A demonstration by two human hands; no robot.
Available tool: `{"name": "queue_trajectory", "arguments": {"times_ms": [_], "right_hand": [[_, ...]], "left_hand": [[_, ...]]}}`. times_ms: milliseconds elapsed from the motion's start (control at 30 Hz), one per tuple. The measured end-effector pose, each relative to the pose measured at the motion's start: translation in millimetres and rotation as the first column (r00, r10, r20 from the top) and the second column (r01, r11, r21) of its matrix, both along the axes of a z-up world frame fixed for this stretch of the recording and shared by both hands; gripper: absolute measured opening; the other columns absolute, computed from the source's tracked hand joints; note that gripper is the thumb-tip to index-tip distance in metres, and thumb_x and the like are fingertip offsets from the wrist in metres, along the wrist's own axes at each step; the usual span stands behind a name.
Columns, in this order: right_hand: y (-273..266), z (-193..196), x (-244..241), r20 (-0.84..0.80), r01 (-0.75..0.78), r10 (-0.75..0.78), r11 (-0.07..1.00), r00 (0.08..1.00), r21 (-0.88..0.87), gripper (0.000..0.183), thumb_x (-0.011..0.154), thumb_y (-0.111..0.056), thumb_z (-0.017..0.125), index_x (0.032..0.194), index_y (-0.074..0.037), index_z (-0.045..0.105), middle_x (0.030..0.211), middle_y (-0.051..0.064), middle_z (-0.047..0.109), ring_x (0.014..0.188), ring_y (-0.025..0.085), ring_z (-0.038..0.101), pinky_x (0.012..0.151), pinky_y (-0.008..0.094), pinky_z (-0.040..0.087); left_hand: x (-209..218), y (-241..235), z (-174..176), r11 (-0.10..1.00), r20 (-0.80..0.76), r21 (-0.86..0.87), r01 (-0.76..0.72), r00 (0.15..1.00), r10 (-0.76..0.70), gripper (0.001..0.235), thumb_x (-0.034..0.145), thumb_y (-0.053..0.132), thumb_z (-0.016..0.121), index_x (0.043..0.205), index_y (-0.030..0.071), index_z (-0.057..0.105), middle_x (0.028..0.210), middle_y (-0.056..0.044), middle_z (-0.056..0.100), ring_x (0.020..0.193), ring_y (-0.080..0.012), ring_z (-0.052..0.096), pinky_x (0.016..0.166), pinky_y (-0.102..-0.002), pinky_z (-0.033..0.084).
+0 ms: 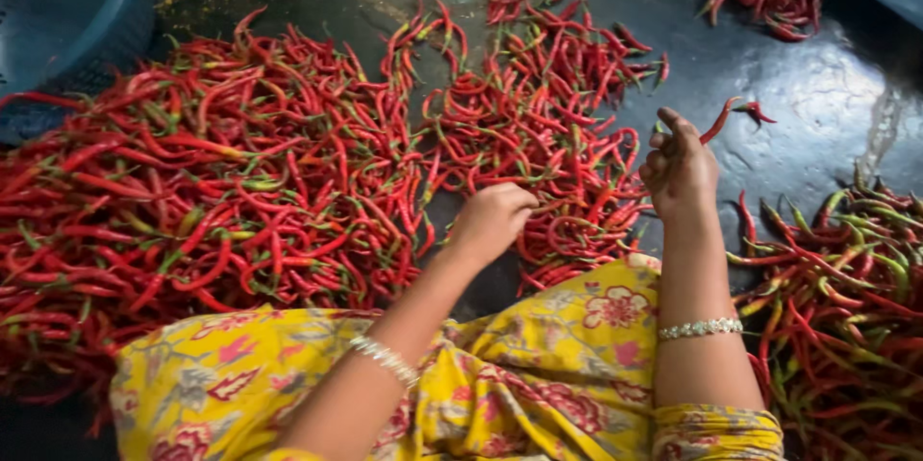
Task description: The person sorts red and green chilies on the floor by hand, picking specific chilies from a large pile and placing them into a blue plastic basket.
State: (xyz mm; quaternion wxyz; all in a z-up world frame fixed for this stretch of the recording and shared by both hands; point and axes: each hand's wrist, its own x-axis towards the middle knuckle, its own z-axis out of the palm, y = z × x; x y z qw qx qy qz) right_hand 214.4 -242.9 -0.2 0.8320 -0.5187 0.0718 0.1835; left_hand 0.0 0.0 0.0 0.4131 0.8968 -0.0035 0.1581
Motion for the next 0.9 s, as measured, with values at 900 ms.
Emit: {"name": "queue_trajectory", "arguments": {"times_ms": [900], "right_hand": [[41, 53, -29, 0.036, -0.278, 0.285, 0.887, 0.958, 0.37, 0.021, 0.105, -0.03, 0.063, 0.116, -0.013, 0.069, 0.102, 0.002, 0.07, 0.088, 0.016, 0.064, 0.08, 0.037, 0.051]], "left_hand": [[107, -76, 75, 0.972, 0.247, -0.221, -0.084, 0.959, 0.139, 0.023, 0.088, 0.008, 0.075, 0.11, 0.006, 0.078, 0.106, -0.011, 0.078, 0.094, -0.0185, 0.075, 0.086, -0.032, 0.058]]}}
